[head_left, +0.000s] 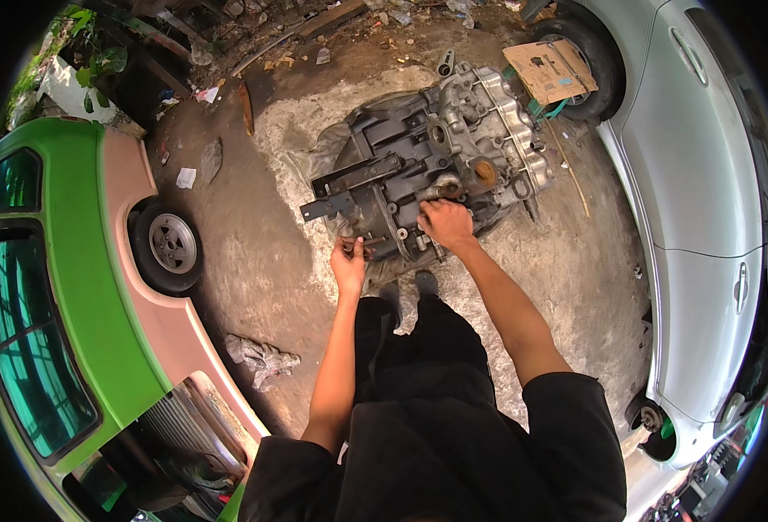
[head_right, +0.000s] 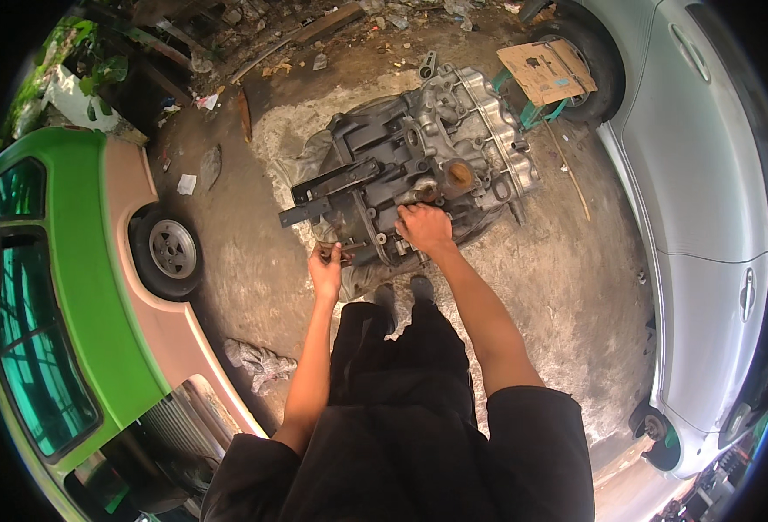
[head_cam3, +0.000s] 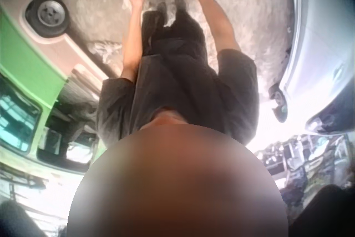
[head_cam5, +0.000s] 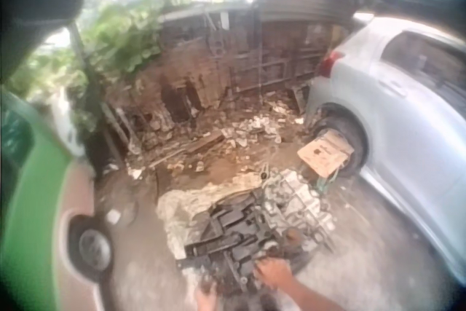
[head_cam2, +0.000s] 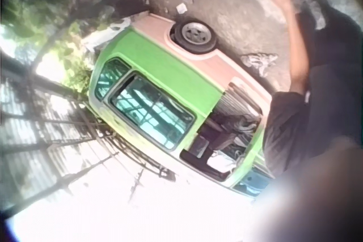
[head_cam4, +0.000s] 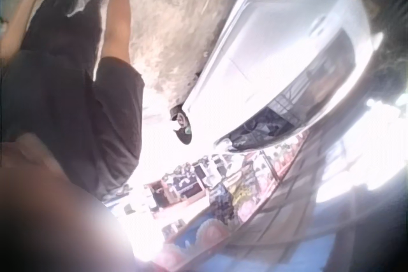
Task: The person uses a wrench to loosen and remove bolts from a car engine block resting on the ground. They repeatedly turn the wrench, remove bolts by hand, and place them on a nearby cardboard sheet. The person continues this process across multiple bolt locations on the engine.
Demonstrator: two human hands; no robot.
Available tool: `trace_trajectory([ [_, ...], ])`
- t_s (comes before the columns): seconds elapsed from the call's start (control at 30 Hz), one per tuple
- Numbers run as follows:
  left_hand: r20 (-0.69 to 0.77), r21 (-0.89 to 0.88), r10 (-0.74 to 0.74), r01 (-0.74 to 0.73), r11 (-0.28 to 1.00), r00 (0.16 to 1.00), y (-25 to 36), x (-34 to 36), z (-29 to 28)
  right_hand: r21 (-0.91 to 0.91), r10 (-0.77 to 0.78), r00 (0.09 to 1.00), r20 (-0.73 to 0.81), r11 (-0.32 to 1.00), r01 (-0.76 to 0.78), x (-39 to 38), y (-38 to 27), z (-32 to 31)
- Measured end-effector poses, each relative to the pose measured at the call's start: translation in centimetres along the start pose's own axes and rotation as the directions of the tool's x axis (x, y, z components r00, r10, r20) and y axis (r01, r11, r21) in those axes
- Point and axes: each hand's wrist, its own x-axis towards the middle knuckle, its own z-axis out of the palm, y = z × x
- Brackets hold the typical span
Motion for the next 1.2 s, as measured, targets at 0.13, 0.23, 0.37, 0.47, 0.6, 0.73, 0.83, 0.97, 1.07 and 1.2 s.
trace_trajectory([
  [0.13, 0.027, -0.103, -0.102, 0.104, 0.989, 0.994, -1.3, -3.8, 0.1, -0.001, -0.025, 0.999, -0.034, 1.0, 0.025, -0.2, -0.1, -0.3],
  [0.23, 0.214, -0.094, -0.254, 0.279, 0.956, 0.943, -2.1, -4.8, 0.0, -0.005, -0.043, 0.998, -0.048, 0.999, 0.043, 0.0, -0.3, -0.2],
  [0.37, 0.315, -0.023, -0.339, 0.365, 0.931, 0.887, -3.2, -5.0, 0.7, -0.01, -0.042, 0.998, -0.043, 0.999, 0.042, -0.1, -0.3, -0.1],
  [0.47, 0.364, -0.029, -0.386, 0.424, 0.905, 0.848, -3.6, -5.0, 1.2, -0.014, -0.033, 0.998, -0.049, 0.999, 0.033, 0.1, -0.2, -0.1],
  [0.6, 0.519, -0.069, -0.416, 0.521, 0.851, 0.747, -4.4, -6.1, 1.4, 0.008, -0.026, 0.997, -0.078, 1.0, 0.027, -0.2, -0.5, 0.0],
  [0.73, 0.623, -0.197, -0.379, 0.606, 0.771, 0.684, -5.9, -7.2, 1.4, -0.003, -0.034, 0.994, -0.1, 0.999, 0.034, -0.4, -0.5, 0.2],
  [0.83, 0.603, -0.203, -0.36, 0.573, 0.794, 0.712, -6.8, -7.5, 2.1, -0.019, -0.024, 0.997, -0.077, 1.0, 0.023, -0.3, -0.5, 0.3],
  [0.97, 0.507, -0.189, -0.351, 0.499, 0.845, 0.787, -6.9, -7.9, 3.4, -0.009, -0.032, 0.995, -0.097, 0.999, 0.031, -0.3, -0.6, 0.3],
  [1.07, 0.417, -0.173, -0.245, 0.341, 0.924, 0.875, -6.6, -8.7, 4.3, -0.001, -0.026, 0.996, -0.084, 1.0, 0.026, -0.4, -0.6, 0.2],
  [1.2, 0.382, -0.244, -0.28, 0.388, 0.888, 0.881, -7.0, -9.3, 4.7, 0.004, -0.033, 0.993, -0.111, 0.999, 0.034, -0.4, -0.6, 0.2],
])
